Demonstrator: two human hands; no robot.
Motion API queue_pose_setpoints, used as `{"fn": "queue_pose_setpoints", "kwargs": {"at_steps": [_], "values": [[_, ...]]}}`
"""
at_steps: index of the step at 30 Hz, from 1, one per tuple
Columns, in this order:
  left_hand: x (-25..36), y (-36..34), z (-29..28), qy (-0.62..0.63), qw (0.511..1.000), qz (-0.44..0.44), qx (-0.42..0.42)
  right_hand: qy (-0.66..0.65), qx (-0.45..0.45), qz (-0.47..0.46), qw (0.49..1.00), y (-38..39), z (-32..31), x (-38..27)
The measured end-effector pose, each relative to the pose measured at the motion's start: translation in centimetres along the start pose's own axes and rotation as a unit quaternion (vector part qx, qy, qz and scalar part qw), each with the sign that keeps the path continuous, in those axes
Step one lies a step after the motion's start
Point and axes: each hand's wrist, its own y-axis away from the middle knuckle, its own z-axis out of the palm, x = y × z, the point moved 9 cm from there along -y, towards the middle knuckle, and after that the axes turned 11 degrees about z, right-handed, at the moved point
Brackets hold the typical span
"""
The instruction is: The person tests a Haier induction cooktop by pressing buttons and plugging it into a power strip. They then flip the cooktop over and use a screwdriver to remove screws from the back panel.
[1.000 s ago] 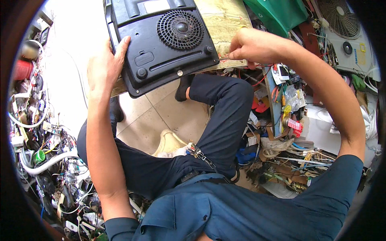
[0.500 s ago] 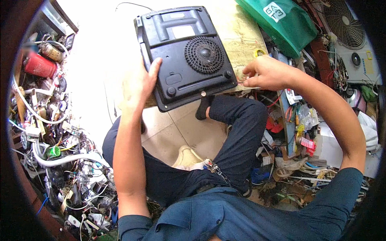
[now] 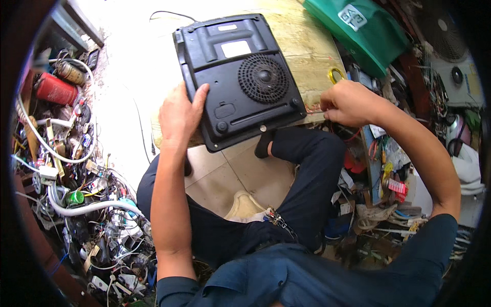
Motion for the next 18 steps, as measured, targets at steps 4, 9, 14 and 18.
{"fn": "queue_pose_setpoints", "kwargs": {"at_steps": [4, 9, 14, 18], "values": [[0.6, -0.1, -0.2, -0.03, 0.999, 0.021, 0.018, -0.183, 0.086, 0.002, 0.979, 1.8, 0.5, 3.0], [0.5, -0.2, 0.1, -0.036, 0.999, 0.028, 0.021, -0.376, 0.224, 0.097, 0.894, 4.9, 2.3, 6.2], [0.3, -0.3, 0.2, -0.023, 1.0, 0.005, 0.012, -0.549, 0.314, 0.078, 0.77, 5.3, 5.1, 5.9], [0.7, -0.3, 0.1, -0.016, 1.0, -0.012, -0.019, -0.547, 0.414, 0.05, 0.725, 7.1, 5.7, 5.9]]}}
